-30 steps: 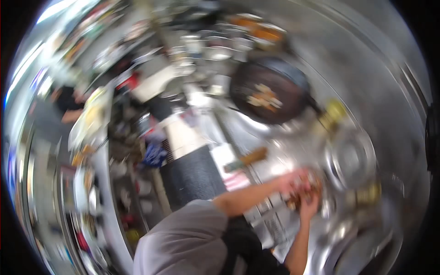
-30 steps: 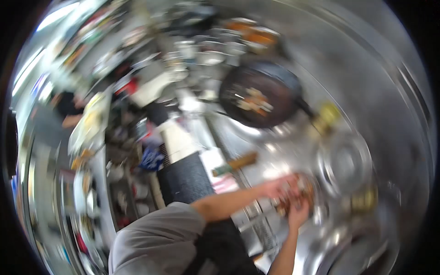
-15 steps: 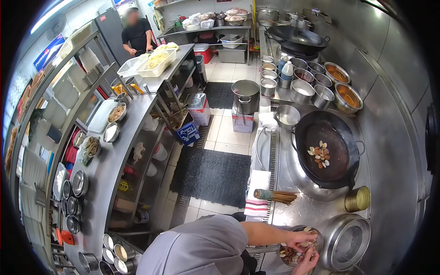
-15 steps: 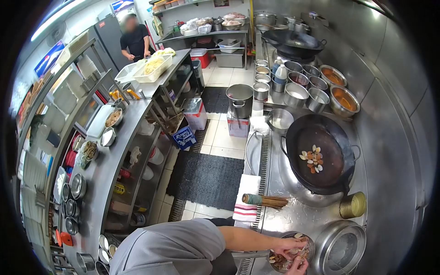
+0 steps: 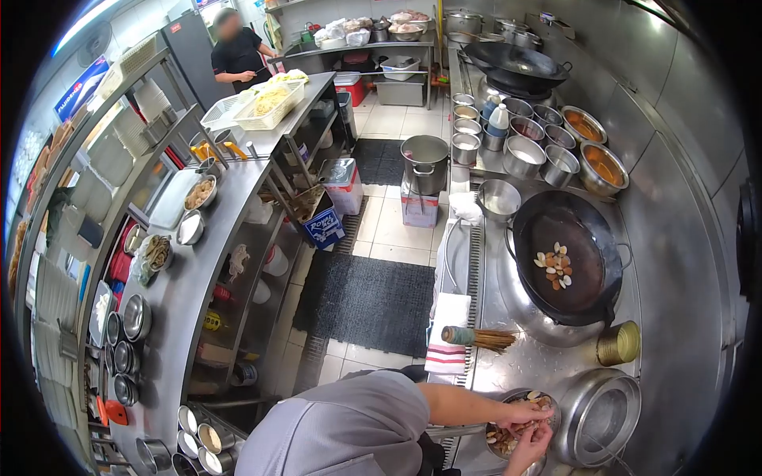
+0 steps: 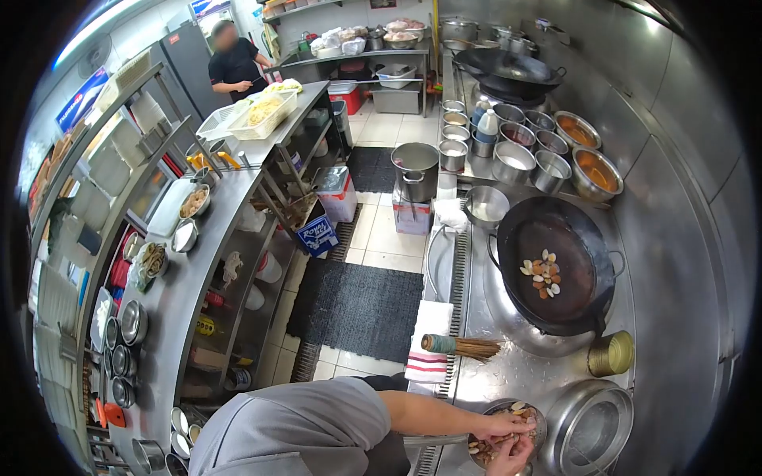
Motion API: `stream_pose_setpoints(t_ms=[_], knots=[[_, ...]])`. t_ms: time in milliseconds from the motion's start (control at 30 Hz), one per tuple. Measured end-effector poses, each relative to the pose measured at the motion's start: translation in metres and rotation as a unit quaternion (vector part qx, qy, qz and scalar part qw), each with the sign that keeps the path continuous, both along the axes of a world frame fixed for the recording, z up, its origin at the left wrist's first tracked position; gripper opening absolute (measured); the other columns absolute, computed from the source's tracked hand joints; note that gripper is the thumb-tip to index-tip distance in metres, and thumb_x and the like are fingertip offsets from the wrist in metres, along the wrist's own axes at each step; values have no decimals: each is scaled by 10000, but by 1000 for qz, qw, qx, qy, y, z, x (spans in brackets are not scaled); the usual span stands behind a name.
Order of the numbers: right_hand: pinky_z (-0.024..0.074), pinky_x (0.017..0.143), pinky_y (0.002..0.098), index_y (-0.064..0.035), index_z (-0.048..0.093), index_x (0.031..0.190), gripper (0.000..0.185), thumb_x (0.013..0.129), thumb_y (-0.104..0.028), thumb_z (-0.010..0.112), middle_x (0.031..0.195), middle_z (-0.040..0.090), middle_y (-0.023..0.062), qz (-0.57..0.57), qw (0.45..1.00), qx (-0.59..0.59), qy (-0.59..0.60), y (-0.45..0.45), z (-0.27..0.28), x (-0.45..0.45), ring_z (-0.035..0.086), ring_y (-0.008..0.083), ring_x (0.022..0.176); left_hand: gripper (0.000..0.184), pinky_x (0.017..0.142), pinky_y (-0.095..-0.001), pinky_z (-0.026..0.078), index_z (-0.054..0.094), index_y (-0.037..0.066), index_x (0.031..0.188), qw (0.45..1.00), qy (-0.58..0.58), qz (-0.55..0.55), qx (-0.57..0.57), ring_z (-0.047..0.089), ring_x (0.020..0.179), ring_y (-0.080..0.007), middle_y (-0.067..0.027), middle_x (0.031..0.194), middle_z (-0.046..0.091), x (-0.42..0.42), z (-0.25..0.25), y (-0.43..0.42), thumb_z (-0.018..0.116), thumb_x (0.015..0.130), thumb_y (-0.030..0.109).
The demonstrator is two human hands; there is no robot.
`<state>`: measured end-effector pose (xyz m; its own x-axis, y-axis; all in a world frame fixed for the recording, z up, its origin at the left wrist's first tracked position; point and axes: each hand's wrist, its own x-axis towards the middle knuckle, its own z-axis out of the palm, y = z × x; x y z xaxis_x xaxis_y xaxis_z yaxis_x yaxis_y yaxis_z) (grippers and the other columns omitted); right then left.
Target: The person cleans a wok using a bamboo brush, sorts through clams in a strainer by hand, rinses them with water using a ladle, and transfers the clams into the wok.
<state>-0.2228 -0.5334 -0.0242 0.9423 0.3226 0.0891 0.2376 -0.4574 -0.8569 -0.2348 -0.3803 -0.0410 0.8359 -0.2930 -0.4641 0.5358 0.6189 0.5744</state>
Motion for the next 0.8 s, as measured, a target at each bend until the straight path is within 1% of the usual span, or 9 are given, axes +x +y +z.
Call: stream_pose_setpoints(t_ms=[100,300,400,533,567,633,700,733,800], knots=[[553,743,337,31,611,1146,326,937,-187,734,1044,672,123,-30,986,-159,-37,-5,2,2,663,180,874,752,869,-498,524,496,200,1343,1000,2,10,2,553,1105,-190,-20,1230,548,-9,14,0,652,852,747],[557,737,392,39,629,1176,417,935,-281,744,1063,674,179,-111,988,105,14,-10,13,-23,676,267,864,613,854,-489,551,565,205,1223,999,-10,24,-40,607,1032,-167,9,1156,615,-12,11,-1,655,878,704],[513,938,473,66,616,1283,589,998,-449,636,1184,672,280,-224,945,-215,-103,-27,75,-85,638,404,1082,548,842,-453,558,564,220,1214,994,61,27,-88,627,908,-174,11,1116,627,-10,10,6,647,908,667],[531,897,488,58,593,1258,603,915,-416,738,1193,656,240,-331,865,-269,-264,-162,-183,-160,657,397,1020,383,752,-375,559,549,248,1236,969,-33,40,-240,607,883,-203,-3,1057,616,4,-4,9,638,982,519],[469,1001,558,74,537,1330,780,848,-491,774,1311,603,262,-312,894,-254,-196,-185,-222,-201,596,471,1159,342,819,-363,547,551,203,1233,975,-207,-24,-79,615,940,-211,-20,1090,622,3,15,24,648,985,418],[426,1065,534,45,440,1473,750,907,-360,721,1391,542,318,-364,865,-331,95,-123,-159,-259,535,473,1272,280,953,-340,521,554,114,1227,793,-502,-18,345,629,1054,-226,-55,1154,634,5,47,54,669,992,216],[378,1128,517,131,376,1464,654,978,-257,581,1433,474,378,-293,928,-194,123,-98,-127,-257,458,522,1337,280,1005,-431,535,538,99,1240,966,-252,-19,-48,620,1157,-315,-122,1218,618,18,29,46,643,1000,200],[391,1111,513,123,423,1435,568,990,-208,550,1404,508,367,-348,898,-194,188,-86,-117,-250,490,511,1311,281,1031,-477,543,531,92,1247,972,-101,33,-209,616,1208,-360,-155,1250,610,24,20,41,630,1005,192],[466,1016,505,104,460,1408,514,1000,-195,551,1311,571,375,-390,893,-182,131,-81,-104,-251,571,519,1200,307,1047,-495,533,533,105,1270,975,-71,44,-204,593,1245,-397,-159,1279,603,25,35,45,638,981,115]])
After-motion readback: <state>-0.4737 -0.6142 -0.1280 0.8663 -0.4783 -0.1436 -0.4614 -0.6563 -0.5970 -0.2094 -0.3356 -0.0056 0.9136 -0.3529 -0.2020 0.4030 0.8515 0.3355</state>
